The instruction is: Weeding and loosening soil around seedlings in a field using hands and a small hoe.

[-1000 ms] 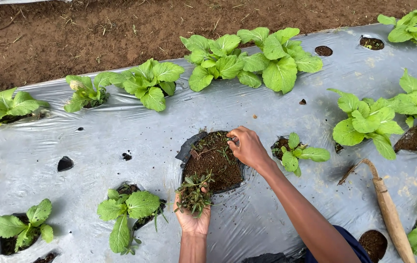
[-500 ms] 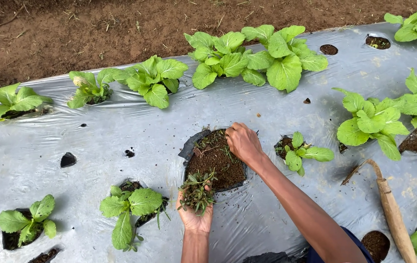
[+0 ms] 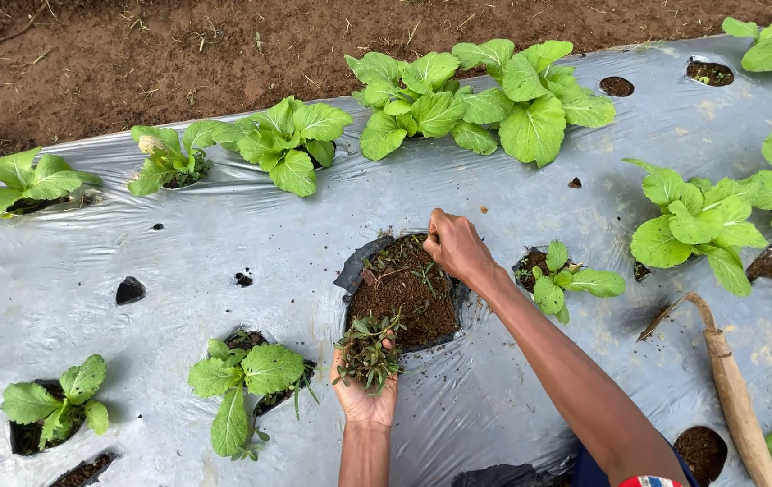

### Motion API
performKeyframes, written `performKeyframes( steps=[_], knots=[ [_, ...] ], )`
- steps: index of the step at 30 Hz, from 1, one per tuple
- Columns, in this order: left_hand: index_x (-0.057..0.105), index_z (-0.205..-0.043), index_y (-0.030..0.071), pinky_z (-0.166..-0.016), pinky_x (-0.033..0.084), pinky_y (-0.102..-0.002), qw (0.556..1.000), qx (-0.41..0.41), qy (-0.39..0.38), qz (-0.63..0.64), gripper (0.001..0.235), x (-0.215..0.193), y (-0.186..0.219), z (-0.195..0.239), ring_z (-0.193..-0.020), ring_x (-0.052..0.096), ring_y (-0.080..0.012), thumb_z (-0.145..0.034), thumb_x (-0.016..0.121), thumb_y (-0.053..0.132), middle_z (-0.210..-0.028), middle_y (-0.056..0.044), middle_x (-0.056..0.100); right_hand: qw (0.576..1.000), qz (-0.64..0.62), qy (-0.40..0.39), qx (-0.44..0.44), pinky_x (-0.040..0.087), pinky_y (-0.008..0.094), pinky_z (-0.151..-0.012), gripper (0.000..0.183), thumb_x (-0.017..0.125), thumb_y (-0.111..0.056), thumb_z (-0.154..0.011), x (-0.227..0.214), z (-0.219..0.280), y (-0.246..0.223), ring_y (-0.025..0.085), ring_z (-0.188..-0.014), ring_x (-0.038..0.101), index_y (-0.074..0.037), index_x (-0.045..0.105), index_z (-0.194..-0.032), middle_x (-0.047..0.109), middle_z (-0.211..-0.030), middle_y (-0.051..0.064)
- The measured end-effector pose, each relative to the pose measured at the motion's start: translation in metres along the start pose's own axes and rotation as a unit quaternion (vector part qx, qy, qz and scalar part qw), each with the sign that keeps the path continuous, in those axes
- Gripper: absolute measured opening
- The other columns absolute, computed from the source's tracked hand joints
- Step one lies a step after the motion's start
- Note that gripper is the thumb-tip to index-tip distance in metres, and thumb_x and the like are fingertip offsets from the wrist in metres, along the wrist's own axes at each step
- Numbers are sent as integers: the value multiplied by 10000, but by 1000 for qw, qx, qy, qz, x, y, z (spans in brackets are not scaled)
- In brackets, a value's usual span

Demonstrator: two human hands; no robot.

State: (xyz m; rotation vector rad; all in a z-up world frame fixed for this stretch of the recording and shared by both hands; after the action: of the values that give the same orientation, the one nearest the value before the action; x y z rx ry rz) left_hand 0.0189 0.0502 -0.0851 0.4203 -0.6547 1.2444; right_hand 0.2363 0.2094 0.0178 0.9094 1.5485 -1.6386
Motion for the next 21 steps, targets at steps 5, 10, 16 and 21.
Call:
performKeyframes(
  steps=[5, 10, 16, 21],
  knots=[
    [665, -1151, 29, -722, 632, -373, 1000, -4, -9, -8, 339, 9, 1, 4, -952, 675, -379, -886, 616, 234, -1245, -214, 677, 998, 26, 15, -51, 586, 280, -440, 265, 572, 45, -869, 5, -1, -11, 221, -577, 690, 77, 709, -1094, 734, -951, 231],
    [664, -1066, 67, -733, 627, -388, 1000, 7, 9, -5, 252, -1, 2, 1, -983, 660, -371, -883, 642, 239, -1177, -178, 678, 988, 143, -51, -25, 581, 250, -428, 321, 663, -178, -1002, 19, 5, -13, 134, -478, 575, 4, 683, -1265, 622, -898, 98],
    [677, -1042, 42, -758, 645, -409, 1000, 2, 19, -1, 258, 11, 1, 10, -939, 689, -386, -858, 670, 222, -1121, -200, 703, 1000, -13, -17, 23, 580, 407, -713, 256, 490, -44, -1020, 9, 14, -13, 273, -812, 608, 100, 669, -1134, 597, -946, 223],
    [707, -969, 34, -824, 668, -460, 999, -2, 34, 16, 274, -8, 6, -6, -961, 709, -491, -819, 723, 263, -1092, -255, 725, 974, 224, -3, -23, 576, 321, -658, 266, 465, 35, -997, 23, 9, -21, 236, -706, 636, 111, 702, -1091, 610, -846, 195]
  ],
)
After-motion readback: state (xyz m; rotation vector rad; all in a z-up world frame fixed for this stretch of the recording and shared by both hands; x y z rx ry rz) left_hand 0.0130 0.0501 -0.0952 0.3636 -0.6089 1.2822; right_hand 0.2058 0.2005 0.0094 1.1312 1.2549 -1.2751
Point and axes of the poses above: each hand's wrist, its own z-axis away from the middle knuckle, its own x-axis out of the palm, y = z × x, the point moved 9 cm from there along -z, towards the middle knuckle
